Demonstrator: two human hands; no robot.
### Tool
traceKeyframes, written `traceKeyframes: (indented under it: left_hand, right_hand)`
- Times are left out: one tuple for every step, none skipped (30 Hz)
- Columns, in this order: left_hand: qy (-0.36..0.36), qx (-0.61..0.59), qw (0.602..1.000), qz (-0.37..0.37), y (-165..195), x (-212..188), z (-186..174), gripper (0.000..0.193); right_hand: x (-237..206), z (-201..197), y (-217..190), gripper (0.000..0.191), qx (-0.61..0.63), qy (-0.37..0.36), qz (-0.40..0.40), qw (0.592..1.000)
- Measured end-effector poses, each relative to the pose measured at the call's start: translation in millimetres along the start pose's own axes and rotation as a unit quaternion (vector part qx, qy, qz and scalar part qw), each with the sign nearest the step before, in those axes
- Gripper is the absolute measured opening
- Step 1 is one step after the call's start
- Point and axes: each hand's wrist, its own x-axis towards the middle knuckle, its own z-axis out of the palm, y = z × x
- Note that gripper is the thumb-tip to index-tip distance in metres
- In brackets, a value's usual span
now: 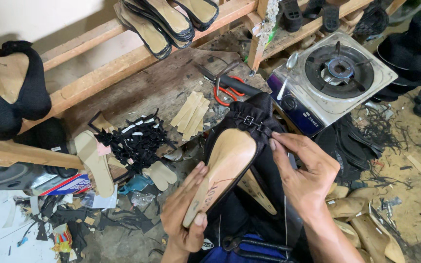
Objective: The person sits on the floor of a shoe workshop and works a black fabric shoe upper over a wooden last. They heat the shoe over a gas burner, press and seat the insole board inside the shoe using a hand tool, and handle black decorative trim pieces while fitting the shoe components.
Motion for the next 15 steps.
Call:
traceKeyframes:
  left_hand:
    - [-0.006, 0.014, 1.000, 0.007, 3, 1, -1, 0.054]
    - [-0.012, 0.028, 0.999, 0.014, 4, 2, -1, 0.054]
    - [-0.017, 0.033, 0.999, 0.018, 5, 2, -1, 0.053]
    - [-0.021, 0.037, 0.999, 0.024, 6, 2, -1, 0.052]
    - [-0.025, 0.042, 0.998, 0.030, 6, 2, -2, 0.050]
    - [-0.029, 0.046, 0.998, 0.032, 6, 2, -2, 0.050]
    - [-0.034, 0.050, 0.998, 0.033, 7, 2, -3, 0.049]
    - [-0.039, 0.054, 0.997, 0.035, 7, 2, -3, 0.049]
    - [-0.039, 0.050, 0.997, 0.036, 7, 1, -3, 0.048]
    - [-0.039, 0.046, 0.997, 0.037, 7, 1, -2, 0.048]
    - [-0.038, 0.043, 0.998, 0.037, 8, 1, -2, 0.048]
    - [-0.037, 0.041, 0.998, 0.036, 8, 1, -2, 0.048]
    - [-0.036, 0.039, 0.998, 0.034, 8, 0, -1, 0.048]
    - [-0.035, 0.038, 0.998, 0.032, 8, 0, 0, 0.048]
    - [-0.030, 0.030, 0.999, 0.026, 8, 0, 1, 0.049]
  right_hand:
    - [0, 0, 0, 0.014, -0.001, -0.001, 0.004, 1.000]
    - [1, 0, 1, 0.014, -0.002, -0.002, 0.008, 1.000]
    - [0, 0, 1, 0.014, 0.005, -0.004, 0.019, 1.000]
    - [0, 0, 2, 0.014, 0.012, -0.006, 0.030, 0.999]
    - [0, 0, 2, 0.015, 0.019, -0.006, 0.041, 0.999]
    - [0, 1, 3, 0.015, 0.021, -0.004, 0.038, 0.999]
    - [0, 2, 4, 0.015, 0.024, -0.002, 0.036, 0.999]
    - [-1, 3, 5, 0.015, 0.026, 0.000, 0.035, 0.999]
    - [-1, 4, 6, 0.015, 0.020, 0.007, 0.028, 0.999]
    - [-2, 5, 8, 0.015, 0.014, 0.014, 0.021, 1.000]
    - [-3, 6, 9, 0.015, 0.008, 0.020, 0.014, 1.000]
    - [-3, 7, 10, 0.015, 0.003, 0.023, 0.007, 1.000]
    - [-3, 7, 11, 0.014, -0.002, 0.026, -0.001, 1.000]
    - [-3, 8, 11, 0.014, -0.008, 0.030, -0.007, 1.000]
    - [-4, 8, 12, 0.015, -0.005, 0.029, -0.004, 1.000]
